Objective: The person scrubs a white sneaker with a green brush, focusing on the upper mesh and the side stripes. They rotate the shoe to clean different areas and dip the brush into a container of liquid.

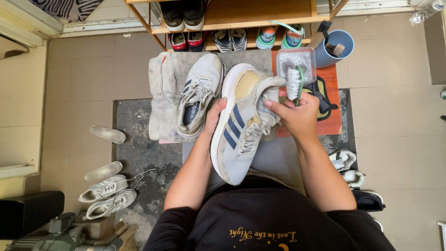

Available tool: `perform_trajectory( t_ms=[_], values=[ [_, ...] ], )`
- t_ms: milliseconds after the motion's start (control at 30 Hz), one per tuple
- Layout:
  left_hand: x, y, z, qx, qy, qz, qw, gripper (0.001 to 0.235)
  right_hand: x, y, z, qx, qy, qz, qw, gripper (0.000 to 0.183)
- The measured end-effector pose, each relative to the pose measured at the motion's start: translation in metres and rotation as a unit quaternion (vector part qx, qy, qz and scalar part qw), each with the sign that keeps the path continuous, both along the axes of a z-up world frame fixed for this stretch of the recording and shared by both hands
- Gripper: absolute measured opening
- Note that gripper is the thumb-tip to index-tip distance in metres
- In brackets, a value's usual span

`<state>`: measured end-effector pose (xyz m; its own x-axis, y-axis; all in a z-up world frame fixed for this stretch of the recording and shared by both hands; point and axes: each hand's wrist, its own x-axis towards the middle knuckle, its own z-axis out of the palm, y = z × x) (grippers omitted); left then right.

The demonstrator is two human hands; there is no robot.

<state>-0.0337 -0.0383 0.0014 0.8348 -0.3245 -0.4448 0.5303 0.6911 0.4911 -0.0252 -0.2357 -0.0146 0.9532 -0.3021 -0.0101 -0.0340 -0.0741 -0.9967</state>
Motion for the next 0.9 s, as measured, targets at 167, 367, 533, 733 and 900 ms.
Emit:
perform_trajectory(
  t_ms=[167, 367, 533, 733, 900],
  values=[
    [0.009, 0.008, -0.051, -0.107, 0.001, -0.033, 0.994, 0.058, -0.005, 0.017, 0.021, 0.029, -0.013, -0.015, 0.999, 0.032],
    [0.041, 0.023, -0.175, -0.078, 0.013, -0.021, 0.997, 0.044, 0.003, 0.004, -0.008, -0.010, -0.072, -0.042, 0.996, 0.033],
    [0.020, 0.003, -0.067, -0.108, 0.037, -0.046, 0.992, 0.045, 0.015, -0.008, -0.028, -0.080, -0.117, -0.057, 0.988, 0.038],
    [0.014, -0.002, -0.081, -0.133, 0.050, -0.061, 0.988, 0.058, 0.022, -0.016, -0.018, -0.136, -0.165, -0.034, 0.976, 0.052],
    [0.016, -0.005, -0.080, -0.138, 0.062, -0.051, 0.987, 0.060, 0.022, 0.000, 0.032, -0.076, -0.151, -0.056, 0.984, 0.032]
  ],
)
